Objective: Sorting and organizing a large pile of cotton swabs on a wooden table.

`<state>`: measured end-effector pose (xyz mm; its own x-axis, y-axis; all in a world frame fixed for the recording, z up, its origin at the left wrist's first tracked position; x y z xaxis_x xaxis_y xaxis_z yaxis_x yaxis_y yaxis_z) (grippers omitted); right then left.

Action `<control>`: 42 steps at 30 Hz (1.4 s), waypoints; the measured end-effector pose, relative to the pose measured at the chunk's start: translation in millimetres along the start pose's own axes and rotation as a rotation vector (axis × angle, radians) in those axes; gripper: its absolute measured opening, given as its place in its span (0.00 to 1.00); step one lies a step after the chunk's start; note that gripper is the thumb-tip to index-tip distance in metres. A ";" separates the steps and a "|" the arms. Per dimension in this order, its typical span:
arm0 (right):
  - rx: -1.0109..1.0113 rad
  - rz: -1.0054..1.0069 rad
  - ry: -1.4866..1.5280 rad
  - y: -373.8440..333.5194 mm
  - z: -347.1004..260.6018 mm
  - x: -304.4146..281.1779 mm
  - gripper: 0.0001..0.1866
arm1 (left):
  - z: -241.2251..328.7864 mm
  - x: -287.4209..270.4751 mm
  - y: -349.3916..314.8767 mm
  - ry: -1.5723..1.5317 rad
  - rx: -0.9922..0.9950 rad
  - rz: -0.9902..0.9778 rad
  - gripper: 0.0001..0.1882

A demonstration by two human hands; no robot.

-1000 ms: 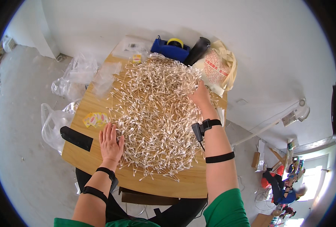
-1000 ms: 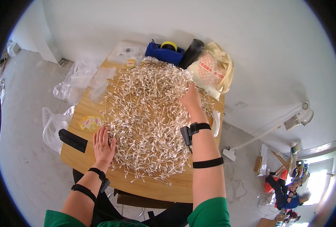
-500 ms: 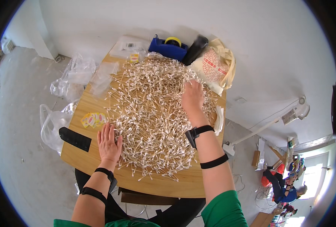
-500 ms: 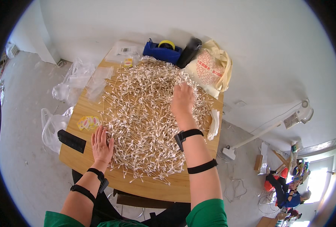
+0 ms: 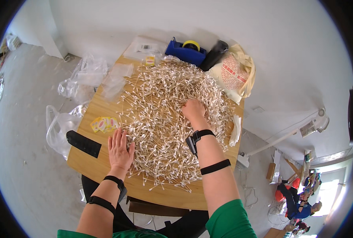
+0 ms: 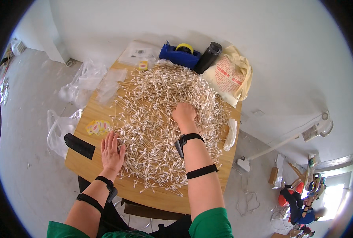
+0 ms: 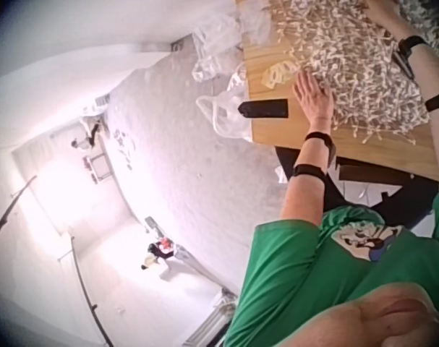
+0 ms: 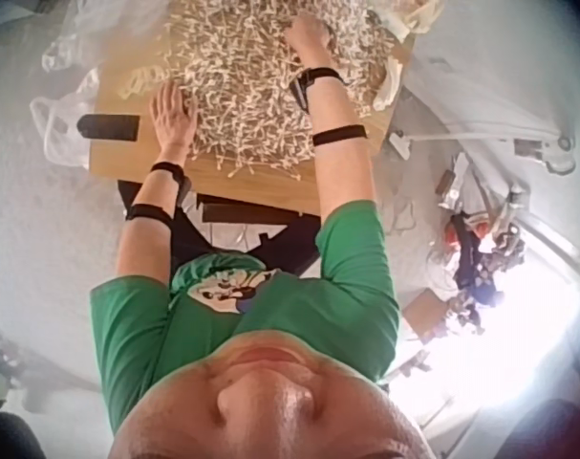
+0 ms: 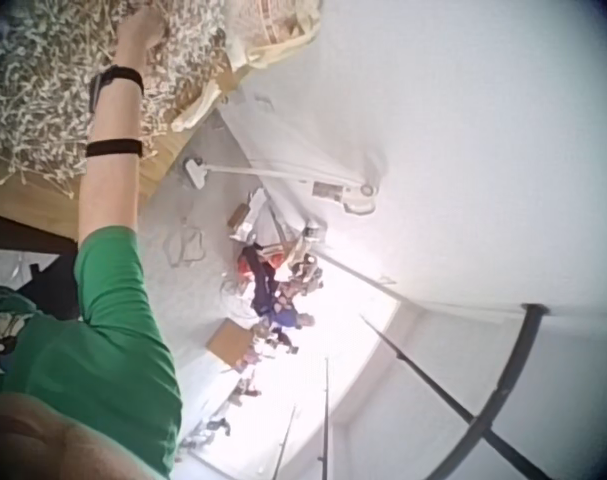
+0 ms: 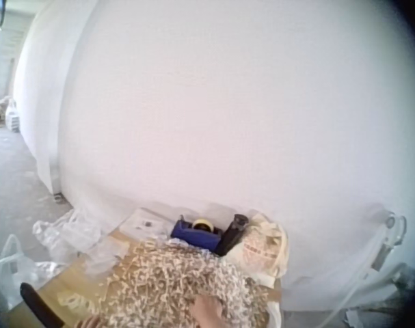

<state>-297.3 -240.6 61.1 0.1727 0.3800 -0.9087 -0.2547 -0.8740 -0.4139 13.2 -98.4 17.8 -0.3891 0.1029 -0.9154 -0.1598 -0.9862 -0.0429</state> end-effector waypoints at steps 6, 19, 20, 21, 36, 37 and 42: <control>0.148 -0.109 0.014 -1.9 -7.7 6.3 0.12 | -0.9 0.1 -0.1 -0.011 -0.011 -0.017 0.29; -0.160 -0.001 0.868 -19.1 49.5 10.6 0.06 | 4.3 1.2 1.3 -0.025 0.008 0.044 0.28; -0.162 -0.005 0.870 -23.9 48.5 12.4 0.06 | 1.6 1.1 0.4 -0.017 0.003 0.044 0.28; -0.210 -0.022 1.136 -29.4 48.0 13.9 0.04 | -0.3 1.4 0.0 -0.014 0.001 0.043 0.28; -0.821 -0.872 0.480 -348.4 -52.2 187.6 0.08 | 0.8 0.0 0.1 0.005 0.005 0.051 0.28; -0.809 -0.870 0.482 -359.9 -49.2 204.5 0.08 | 3.8 1.9 1.7 -0.003 0.012 0.060 0.28; -0.761 -0.569 0.190 -374.5 -44.1 245.8 0.04 | 0.1 0.9 0.5 0.000 0.004 0.066 0.28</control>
<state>-117.4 166.7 -5.0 0.2479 0.8102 -0.5312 0.5872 -0.5618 -0.5828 12.7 -98.8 17.0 -0.3986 0.0373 -0.9164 -0.1369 -0.9904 0.0193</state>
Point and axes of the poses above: each hand's wrist, its own y-axis towards the middle knuckle, its own x-axis out of the palm, z = x × y, the point moved 7 cm from there along y, towards the middle knuckle, and after that the axes turned 9 degrees about -z, right-handed, at the moved point
